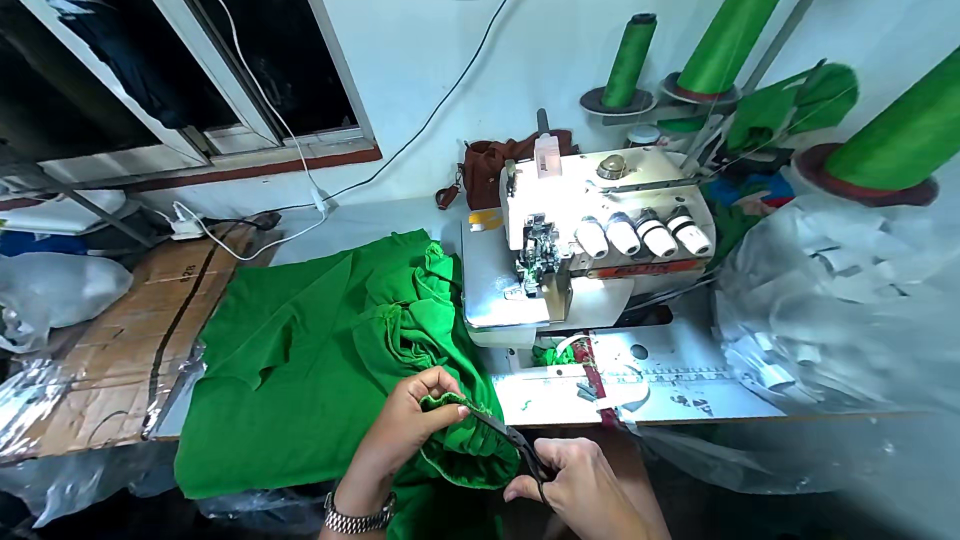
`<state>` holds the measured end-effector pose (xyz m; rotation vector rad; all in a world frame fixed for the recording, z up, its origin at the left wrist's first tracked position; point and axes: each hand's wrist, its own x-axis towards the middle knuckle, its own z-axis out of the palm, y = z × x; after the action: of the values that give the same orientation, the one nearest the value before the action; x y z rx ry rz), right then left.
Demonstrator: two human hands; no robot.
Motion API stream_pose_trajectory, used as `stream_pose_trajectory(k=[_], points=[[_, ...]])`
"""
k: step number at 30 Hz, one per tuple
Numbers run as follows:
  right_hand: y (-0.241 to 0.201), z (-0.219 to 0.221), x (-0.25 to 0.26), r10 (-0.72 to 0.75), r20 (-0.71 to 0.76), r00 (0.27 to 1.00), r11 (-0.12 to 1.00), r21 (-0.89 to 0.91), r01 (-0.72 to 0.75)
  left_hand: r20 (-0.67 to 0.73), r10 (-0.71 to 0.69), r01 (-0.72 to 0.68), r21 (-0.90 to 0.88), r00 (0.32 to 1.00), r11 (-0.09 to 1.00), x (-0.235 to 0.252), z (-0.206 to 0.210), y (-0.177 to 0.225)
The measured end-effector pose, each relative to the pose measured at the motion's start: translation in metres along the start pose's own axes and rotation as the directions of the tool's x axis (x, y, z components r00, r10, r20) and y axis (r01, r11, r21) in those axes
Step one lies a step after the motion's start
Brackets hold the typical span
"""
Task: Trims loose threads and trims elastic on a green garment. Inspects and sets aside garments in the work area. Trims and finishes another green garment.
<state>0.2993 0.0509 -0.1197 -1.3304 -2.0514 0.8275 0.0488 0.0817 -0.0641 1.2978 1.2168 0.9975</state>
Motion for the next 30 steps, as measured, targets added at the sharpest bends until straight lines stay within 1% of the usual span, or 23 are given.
stream_pose_trajectory(k=[7,12,17,25,30], points=[[0.000,0.000,-0.001,0.002,0.050,0.999,0.999,-0.034,-0.001,-0.005,-0.011,0.011,0.000,1.000,1.000,0.000,0.000,0.000],[0.002,0.002,-0.002,0.010,0.005,1.000,0.999,-0.032,-0.010,-0.010,-0.010,0.010,-0.033,1.000,0.999,0.000,0.000,-0.001],[-0.005,0.001,0.000,-0.055,-0.079,0.995,0.987,-0.157,0.042,0.010,-0.022,0.023,-0.049,1.000,0.999,-0.001,0.001,-0.001],[-0.013,-0.001,0.003,-0.059,-0.084,0.995,0.976,-0.213,0.040,0.004,-0.023,0.024,-0.070,1.000,0.997,-0.001,0.002,0.000],[-0.014,0.000,0.002,-0.052,-0.058,0.997,0.984,-0.175,0.041,-0.001,-0.005,0.005,-0.078,1.000,0.997,-0.001,0.002,-0.003]])
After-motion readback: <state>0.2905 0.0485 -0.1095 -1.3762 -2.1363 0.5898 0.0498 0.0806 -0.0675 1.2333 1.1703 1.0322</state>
